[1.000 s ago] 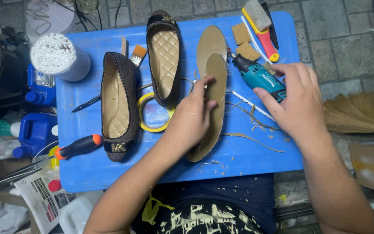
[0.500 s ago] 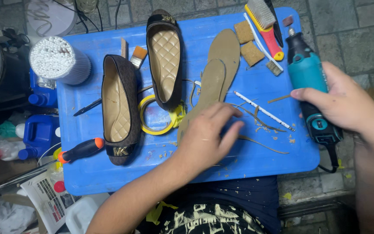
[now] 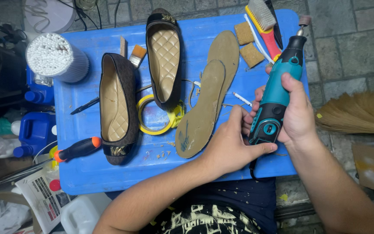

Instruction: The person removes the old sole from a brown flat shoe and then uses a rotary tool to grind and shape a new insole. They also use the tool to clean the bottom of the shoe and prepare the new sole for attachment.

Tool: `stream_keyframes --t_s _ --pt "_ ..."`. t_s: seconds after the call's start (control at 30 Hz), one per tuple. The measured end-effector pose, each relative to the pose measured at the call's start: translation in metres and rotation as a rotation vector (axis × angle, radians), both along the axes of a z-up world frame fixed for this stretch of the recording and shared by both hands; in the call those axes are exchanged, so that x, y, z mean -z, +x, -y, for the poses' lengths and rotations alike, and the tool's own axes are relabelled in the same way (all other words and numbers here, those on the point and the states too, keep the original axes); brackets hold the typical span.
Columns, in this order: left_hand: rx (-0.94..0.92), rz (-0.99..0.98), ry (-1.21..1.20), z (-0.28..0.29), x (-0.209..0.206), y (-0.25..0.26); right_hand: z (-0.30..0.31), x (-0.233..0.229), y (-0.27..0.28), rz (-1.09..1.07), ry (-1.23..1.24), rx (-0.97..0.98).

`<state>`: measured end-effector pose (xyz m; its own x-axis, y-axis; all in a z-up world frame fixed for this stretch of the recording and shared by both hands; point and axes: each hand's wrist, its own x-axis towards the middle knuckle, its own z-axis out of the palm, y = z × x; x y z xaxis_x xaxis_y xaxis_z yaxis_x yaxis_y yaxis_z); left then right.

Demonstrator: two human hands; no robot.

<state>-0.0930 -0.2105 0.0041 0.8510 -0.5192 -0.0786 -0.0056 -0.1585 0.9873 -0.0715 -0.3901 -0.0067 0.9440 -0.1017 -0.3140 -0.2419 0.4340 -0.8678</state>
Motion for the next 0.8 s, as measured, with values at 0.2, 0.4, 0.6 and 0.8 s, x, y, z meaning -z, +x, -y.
stream_keyframes --t_s 0.2,0.4,0.6,0.8 --pt "-0.196 0.569 0.548 -0.028 0.002 0.029 0.034 -0.017 -0.007 0.054 -0.273 -0.064" --pt "-0.353 0.646 0.761 -0.028 0.031 0.060 0.086 -0.054 -0.012 0.325 -0.955 -0.292" --pt "-0.190 0.373 0.349 -0.042 0.024 0.072 0.086 -0.047 -0.015 0.467 -1.413 -0.259" --pt "-0.083 -0.030 -0.210 -0.030 0.037 0.073 0.066 -0.036 -0.014 0.612 -1.377 -0.310"
